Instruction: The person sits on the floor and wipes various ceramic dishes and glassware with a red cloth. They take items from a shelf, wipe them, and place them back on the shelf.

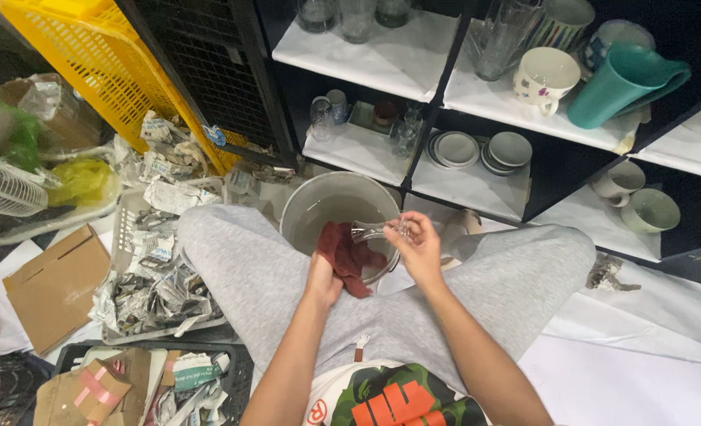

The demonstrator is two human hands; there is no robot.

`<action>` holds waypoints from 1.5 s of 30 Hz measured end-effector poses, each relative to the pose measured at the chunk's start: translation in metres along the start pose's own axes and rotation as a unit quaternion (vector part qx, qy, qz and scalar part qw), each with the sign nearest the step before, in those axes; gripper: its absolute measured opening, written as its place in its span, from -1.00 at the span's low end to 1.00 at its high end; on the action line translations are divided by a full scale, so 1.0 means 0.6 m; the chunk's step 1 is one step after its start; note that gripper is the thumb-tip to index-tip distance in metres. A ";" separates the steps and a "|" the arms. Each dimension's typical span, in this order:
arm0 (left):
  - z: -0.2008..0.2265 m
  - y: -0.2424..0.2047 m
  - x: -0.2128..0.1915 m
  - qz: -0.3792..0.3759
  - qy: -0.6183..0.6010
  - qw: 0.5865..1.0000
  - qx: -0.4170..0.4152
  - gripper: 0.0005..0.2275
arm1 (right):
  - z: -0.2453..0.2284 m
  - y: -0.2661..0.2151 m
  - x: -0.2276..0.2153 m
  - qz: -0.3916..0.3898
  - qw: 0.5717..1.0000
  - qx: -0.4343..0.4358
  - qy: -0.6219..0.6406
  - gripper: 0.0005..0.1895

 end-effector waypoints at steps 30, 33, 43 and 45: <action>-0.006 -0.041 0.037 -0.102 0.151 0.976 -0.116 -0.54 | -0.028 0.008 -0.003 -0.174 0.975 0.111 -0.079 -0.79; -0.035 -0.023 0.006 -0.041 0.266 0.957 -0.105 -0.57 | -0.005 0.013 -0.021 -0.114 0.973 0.197 -0.035 -0.80; -0.030 0.015 -0.031 0.043 0.351 0.921 0.166 -0.79 | 0.014 -0.019 0.026 -0.086 0.962 0.258 -0.021 -0.62; -0.023 0.021 -0.044 0.108 0.289 0.944 0.118 -0.79 | -0.020 -0.020 0.059 -0.146 0.973 0.151 -0.094 -0.43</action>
Point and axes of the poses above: each hand's wrist, its own y-axis towards the middle knuckle, its own x-axis out of the palm, z = x × y, the point moved 6 cm from there along y, towards the middle knuckle, and after that the axes turned 5 degrees about y, right-handed, at the moved point
